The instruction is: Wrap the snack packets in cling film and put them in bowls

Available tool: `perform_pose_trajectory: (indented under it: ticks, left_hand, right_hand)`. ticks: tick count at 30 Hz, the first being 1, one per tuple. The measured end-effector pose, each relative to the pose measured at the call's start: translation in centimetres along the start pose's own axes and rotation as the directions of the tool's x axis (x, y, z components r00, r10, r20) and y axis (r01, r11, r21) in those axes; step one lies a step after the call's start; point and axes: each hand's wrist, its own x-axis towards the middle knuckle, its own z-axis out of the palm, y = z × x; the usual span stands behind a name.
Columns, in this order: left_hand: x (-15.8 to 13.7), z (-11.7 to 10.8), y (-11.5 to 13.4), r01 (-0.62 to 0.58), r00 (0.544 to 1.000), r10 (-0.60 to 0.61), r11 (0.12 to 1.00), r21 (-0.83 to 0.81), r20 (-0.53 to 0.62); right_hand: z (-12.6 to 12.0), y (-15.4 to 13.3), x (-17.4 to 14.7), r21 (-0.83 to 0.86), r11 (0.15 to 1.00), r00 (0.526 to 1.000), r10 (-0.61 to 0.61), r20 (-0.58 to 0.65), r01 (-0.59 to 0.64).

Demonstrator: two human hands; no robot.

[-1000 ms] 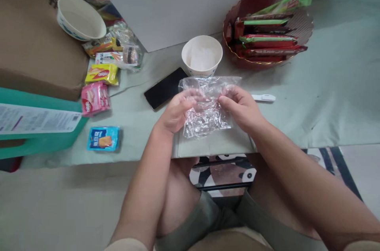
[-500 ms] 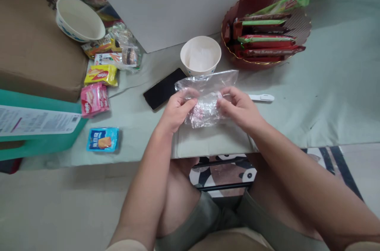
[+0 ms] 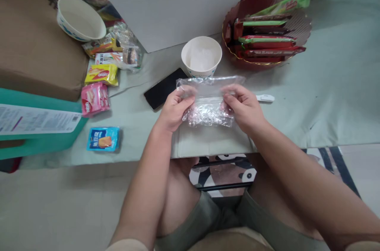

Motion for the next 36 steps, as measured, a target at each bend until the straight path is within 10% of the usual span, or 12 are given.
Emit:
perform_pose_trajectory:
  ticks: [11, 24, 31, 36]
  left_hand:
    - [0.3, -0.4, 0.7, 0.022, 0.999, -0.019, 0.998, -0.065, 0.047]
    - [0.7, -0.3, -1.0, -0.244, 0.969, 0.244, 0.947, 0.209, 0.027]
    - [0.7, 0.5, -1.9, -0.485, 0.674, 0.672, 0.717, 0.501, -0.308]
    - [0.1, 2.2, -2.3, -0.366, 0.930, 0.352, 0.897, 0.248, 0.101]
  right_hand:
    - [-0.5, -0.6, 0.1, 0.052, 0.999, 1.000, -0.011, -0.006, 0.011]
    - [-0.3, 0.1, 0.2, 0.014, 0.997, 0.996, 0.076, 0.049, -0.077]
    - [0.0, 0.0, -0.4, -0.149, 0.987, 0.993, -0.073, -0.096, 0.058]
    - [1.1, -0.4, -0.9, -0.201, 0.975, 0.995, -0.087, 0.048, 0.095]
